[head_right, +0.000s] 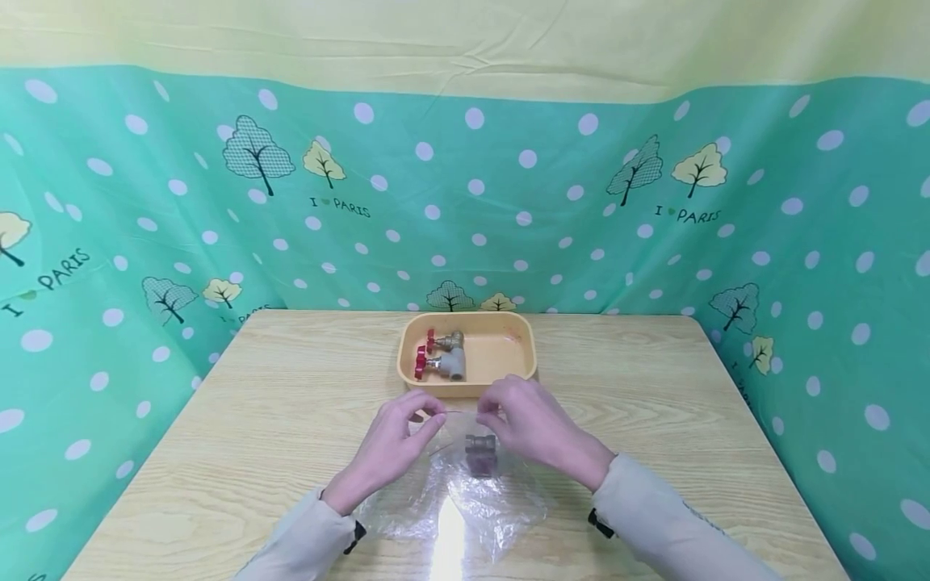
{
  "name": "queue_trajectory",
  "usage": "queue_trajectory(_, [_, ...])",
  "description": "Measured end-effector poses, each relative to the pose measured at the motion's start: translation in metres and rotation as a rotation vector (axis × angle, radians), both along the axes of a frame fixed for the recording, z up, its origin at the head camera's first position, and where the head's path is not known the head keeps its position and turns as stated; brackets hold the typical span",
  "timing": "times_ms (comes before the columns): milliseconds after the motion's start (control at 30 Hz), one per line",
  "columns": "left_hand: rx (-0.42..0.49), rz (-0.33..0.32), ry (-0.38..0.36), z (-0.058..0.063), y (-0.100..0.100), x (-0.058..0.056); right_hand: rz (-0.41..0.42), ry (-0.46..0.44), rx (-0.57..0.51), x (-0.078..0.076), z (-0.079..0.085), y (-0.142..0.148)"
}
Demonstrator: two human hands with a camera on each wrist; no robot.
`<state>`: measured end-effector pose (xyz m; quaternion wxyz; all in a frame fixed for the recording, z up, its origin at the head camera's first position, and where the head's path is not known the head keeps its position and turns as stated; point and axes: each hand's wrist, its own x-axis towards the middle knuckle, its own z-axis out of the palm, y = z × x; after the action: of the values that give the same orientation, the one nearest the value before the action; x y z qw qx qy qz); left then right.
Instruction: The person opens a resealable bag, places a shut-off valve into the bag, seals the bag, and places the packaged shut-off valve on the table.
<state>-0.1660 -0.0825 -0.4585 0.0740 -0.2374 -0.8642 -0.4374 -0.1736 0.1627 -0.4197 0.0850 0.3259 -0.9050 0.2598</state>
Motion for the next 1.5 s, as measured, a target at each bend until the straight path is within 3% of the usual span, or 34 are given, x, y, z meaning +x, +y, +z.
queue_trajectory(500, [0.013, -0.011, -0.041, 0.0, 0.001, 0.004, 0.017, -0.014, -0.025, 0.003, 0.0, 0.002])
queue_trajectory(733, [-0.089, -0.06, -0.137, -0.004, -0.002, 0.004, 0.0, -0.027, -0.028, 0.005, 0.001, 0.002])
queue_trajectory(967, [-0.176, -0.146, -0.134, -0.011, -0.004, 0.002, 0.0, -0.023, -0.022, 0.006, 0.002, 0.003])
queue_trajectory(1500, [-0.237, -0.145, -0.176, -0.017, -0.001, 0.003, -0.029, -0.034, -0.055, 0.009, 0.007, 0.007])
